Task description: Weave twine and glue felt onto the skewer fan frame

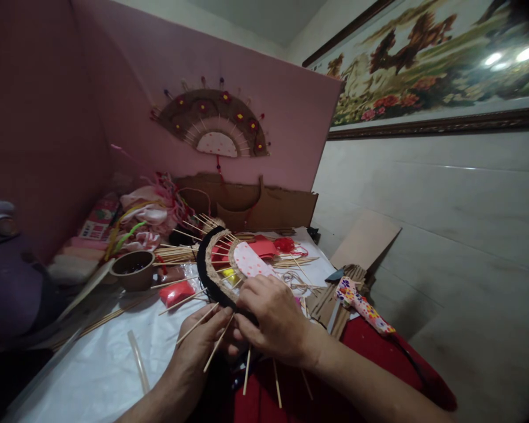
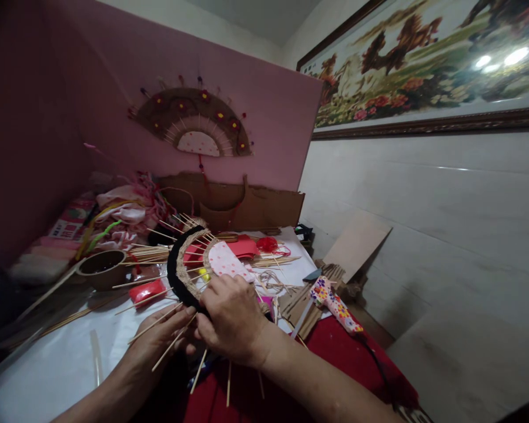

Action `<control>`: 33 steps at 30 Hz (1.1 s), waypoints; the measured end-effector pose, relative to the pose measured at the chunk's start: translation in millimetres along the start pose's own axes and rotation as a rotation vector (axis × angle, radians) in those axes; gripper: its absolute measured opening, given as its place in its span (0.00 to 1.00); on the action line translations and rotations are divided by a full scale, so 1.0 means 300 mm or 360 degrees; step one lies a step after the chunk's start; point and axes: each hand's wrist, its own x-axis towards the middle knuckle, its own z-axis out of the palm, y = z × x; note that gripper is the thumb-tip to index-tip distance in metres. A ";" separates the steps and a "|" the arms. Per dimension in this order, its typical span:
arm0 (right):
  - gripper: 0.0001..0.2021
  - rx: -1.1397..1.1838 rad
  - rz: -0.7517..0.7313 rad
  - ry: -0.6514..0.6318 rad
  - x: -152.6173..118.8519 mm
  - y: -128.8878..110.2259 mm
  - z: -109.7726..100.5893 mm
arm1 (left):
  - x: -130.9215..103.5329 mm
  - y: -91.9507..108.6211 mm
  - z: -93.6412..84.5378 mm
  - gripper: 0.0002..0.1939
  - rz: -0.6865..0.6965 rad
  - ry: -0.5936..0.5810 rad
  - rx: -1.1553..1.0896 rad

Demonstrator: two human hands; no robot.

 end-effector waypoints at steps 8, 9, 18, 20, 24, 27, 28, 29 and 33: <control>0.05 -0.0220 -0.0051 0.0004 0.001 -0.016 0.014 | -0.001 -0.001 0.011 0.11 0.0006 0.0019 -0.0028; 0.05 -0.0205 -0.0047 0.0008 0.001 -0.017 0.015 | -0.002 0.001 0.013 0.12 0.0006 0.0010 -0.0024; 0.05 0.0203 0.0175 0.0269 -0.077 0.083 -0.086 | -0.004 0.005 0.007 0.13 -0.0054 0.0096 0.0048; 0.07 0.0156 0.0381 0.0426 -0.136 0.174 -0.129 | -0.005 0.010 0.012 0.13 -0.0056 0.0115 0.0074; 0.11 -0.0217 0.1070 0.0363 -0.289 0.382 -0.193 | -0.006 0.016 0.018 0.14 -0.0085 0.0165 0.0112; 0.18 -0.0147 0.1343 0.0016 -0.401 0.482 -0.201 | 0.002 0.006 0.007 0.15 -0.0131 0.0148 0.0133; 0.20 -0.0080 0.1352 -0.0090 -0.431 0.499 -0.193 | 0.006 0.002 0.002 0.14 -0.0150 0.0129 0.0126; 0.22 -0.0016 0.1338 -0.0177 -0.457 0.511 -0.181 | 0.010 -0.002 -0.001 0.14 -0.0180 0.0105 0.0131; 0.23 0.0037 0.1283 -0.0215 -0.517 0.530 -0.117 | 0.010 0.001 0.001 0.12 -0.0193 0.0114 0.0220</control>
